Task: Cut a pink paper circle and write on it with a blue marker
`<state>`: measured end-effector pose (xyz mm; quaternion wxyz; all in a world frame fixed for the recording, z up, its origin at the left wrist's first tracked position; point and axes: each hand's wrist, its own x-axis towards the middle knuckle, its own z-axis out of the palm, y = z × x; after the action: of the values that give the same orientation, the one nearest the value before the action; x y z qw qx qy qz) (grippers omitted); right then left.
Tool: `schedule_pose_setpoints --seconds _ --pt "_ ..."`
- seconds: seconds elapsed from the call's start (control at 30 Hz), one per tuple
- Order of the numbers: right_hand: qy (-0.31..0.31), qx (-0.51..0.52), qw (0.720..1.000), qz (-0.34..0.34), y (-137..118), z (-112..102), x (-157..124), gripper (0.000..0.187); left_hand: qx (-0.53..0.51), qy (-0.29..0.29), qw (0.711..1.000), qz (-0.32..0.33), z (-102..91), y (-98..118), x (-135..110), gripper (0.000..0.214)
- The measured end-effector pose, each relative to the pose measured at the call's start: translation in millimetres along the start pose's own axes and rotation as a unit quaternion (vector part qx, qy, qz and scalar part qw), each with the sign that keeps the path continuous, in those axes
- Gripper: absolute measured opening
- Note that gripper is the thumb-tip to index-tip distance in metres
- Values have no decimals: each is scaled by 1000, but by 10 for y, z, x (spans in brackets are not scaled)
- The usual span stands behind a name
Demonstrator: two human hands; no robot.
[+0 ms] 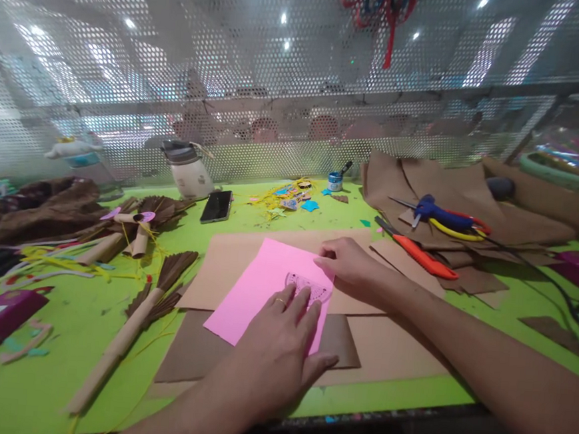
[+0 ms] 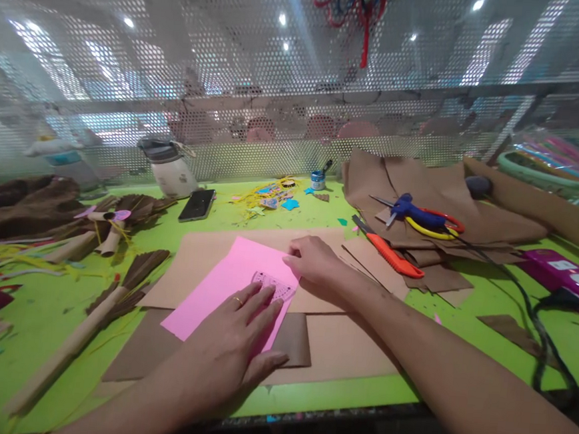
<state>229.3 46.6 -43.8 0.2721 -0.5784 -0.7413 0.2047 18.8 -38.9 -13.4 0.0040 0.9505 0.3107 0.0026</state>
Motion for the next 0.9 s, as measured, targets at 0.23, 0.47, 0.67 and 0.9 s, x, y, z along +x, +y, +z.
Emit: schedule_pose_setpoints --seconds 0.23,0.47,0.67,0.9 --pt "2 5 1000 8 8 2 5 16 -1 -7 1000 -12 12 10 -8 75" --pt "2 25 1000 19 -42 -23 -2 15 -1 -15 1000 -10 -4 15 1 74" --pt "8 73 997 27 -78 -38 -56 19 -14 -21 999 -20 -12 16 -2 75" --pt "0 129 991 34 -126 -67 -96 20 -18 -3 1000 -16 -8 3 -6 73"
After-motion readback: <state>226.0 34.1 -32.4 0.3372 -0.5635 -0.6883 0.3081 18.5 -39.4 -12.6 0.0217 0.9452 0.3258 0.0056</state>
